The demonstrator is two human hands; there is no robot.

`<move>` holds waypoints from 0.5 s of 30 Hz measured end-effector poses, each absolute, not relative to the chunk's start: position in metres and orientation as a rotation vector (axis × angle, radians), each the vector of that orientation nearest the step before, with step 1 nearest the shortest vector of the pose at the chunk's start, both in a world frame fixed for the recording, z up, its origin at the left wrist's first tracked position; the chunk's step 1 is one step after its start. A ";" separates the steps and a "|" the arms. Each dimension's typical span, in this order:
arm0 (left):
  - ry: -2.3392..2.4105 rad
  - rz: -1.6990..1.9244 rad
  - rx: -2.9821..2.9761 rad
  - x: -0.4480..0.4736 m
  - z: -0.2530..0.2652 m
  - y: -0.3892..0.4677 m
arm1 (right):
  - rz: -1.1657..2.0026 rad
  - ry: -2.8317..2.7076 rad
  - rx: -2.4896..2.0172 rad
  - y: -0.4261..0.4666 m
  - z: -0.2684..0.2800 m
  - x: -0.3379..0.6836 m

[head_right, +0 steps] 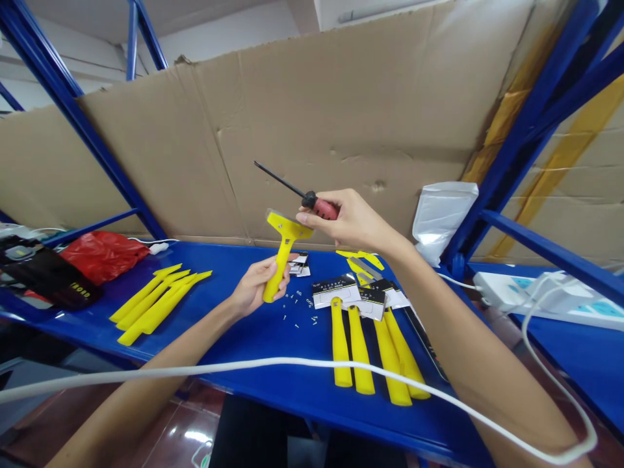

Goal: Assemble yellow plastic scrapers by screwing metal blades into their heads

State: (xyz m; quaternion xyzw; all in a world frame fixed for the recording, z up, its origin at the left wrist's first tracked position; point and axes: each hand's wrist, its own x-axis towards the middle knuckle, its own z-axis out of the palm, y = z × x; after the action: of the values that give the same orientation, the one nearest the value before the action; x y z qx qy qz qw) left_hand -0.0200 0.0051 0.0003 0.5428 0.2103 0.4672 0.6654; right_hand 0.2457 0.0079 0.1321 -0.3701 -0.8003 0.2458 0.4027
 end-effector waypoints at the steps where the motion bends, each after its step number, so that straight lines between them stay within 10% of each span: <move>1: 0.451 1.029 1.167 -0.021 0.001 0.005 | 0.551 -2.020 -0.960 0.007 0.133 0.247; 15: 0.362 0.915 1.006 -0.024 0.008 0.004 | 0.559 -2.073 -0.979 0.009 0.133 0.252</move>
State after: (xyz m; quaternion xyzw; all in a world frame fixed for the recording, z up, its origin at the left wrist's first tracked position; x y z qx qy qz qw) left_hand -0.0236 0.0044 0.0080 0.4623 0.1665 0.4208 0.7625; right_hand 0.2521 0.0088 0.1333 -0.3837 -0.8122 0.2192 0.3809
